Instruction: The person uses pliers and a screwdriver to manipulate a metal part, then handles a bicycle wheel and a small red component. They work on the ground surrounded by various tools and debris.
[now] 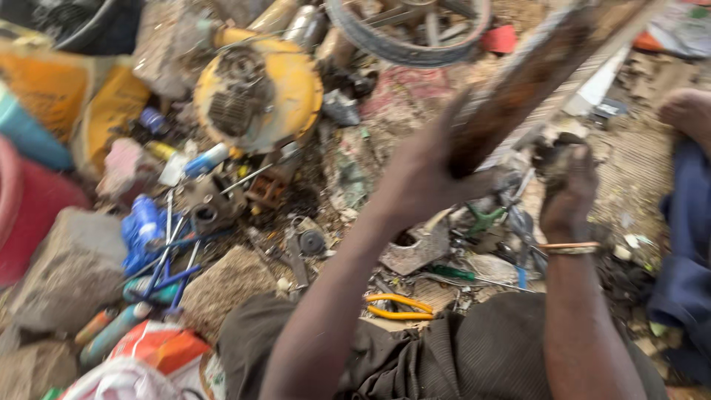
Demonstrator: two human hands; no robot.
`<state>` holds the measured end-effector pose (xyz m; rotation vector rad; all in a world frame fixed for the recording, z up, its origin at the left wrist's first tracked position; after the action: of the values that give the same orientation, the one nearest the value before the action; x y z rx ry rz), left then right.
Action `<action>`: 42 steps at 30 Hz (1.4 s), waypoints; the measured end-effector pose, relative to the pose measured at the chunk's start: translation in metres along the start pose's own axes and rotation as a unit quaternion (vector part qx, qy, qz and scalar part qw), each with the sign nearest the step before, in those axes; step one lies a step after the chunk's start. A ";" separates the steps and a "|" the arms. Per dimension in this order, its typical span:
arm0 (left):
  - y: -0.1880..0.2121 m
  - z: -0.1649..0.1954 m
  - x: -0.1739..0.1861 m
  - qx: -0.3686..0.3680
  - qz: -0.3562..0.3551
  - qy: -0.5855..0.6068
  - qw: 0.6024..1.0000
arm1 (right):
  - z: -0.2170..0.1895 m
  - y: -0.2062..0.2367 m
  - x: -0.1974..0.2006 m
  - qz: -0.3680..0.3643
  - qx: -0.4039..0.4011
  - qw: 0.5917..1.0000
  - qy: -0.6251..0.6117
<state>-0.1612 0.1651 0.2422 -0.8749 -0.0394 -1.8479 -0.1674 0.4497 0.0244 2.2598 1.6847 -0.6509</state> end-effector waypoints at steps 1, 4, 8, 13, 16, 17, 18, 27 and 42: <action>0.010 -0.007 0.008 0.037 -0.022 -0.032 0.999 | -0.007 0.008 -0.006 0.010 0.017 0.999 0.046; 0.041 -0.010 0.037 0.059 0.000 -0.012 0.998 | -0.035 0.035 -0.050 -0.001 0.086 0.966 0.245; 0.084 -0.026 0.063 0.115 -0.002 -0.011 0.993 | -0.068 0.050 -0.096 -0.035 0.070 0.900 0.429; 0.146 -0.043 0.091 0.090 0.054 -0.023 0.994 | -0.119 0.047 -0.098 0.070 0.203 0.866 0.451; 0.180 -0.057 0.100 0.074 0.085 -0.003 0.994 | -0.132 0.040 -0.083 0.082 0.247 0.843 0.470; 0.191 -0.063 0.102 0.072 0.091 0.010 0.993 | -0.133 0.034 -0.072 0.081 0.228 0.871 0.426; 0.201 -0.072 0.103 0.092 0.087 0.008 0.992 | -0.132 0.028 -0.062 0.079 0.209 0.897 0.382; 0.284 -0.179 0.112 0.332 0.031 -0.065 0.941 | -0.121 0.037 -0.122 -0.079 0.208 0.913 0.341; 0.330 -0.232 0.197 0.209 0.466 0.145 0.847 | -0.132 0.115 -0.272 -0.170 0.321 0.769 0.526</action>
<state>-0.0557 -0.2354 0.0690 -0.2005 0.1474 -0.9585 -0.0950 0.2457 0.2648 3.1508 2.7422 0.1430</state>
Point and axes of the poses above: each hand's wrist, its own y-axis away from the middle knuckle, its own x-axis out of the back of the hand, z = x × y, the point moved 8 cm from there along -y, towards the middle knuckle, and after that the axes turned 9 degrees about -x, right-handed, at the moved point
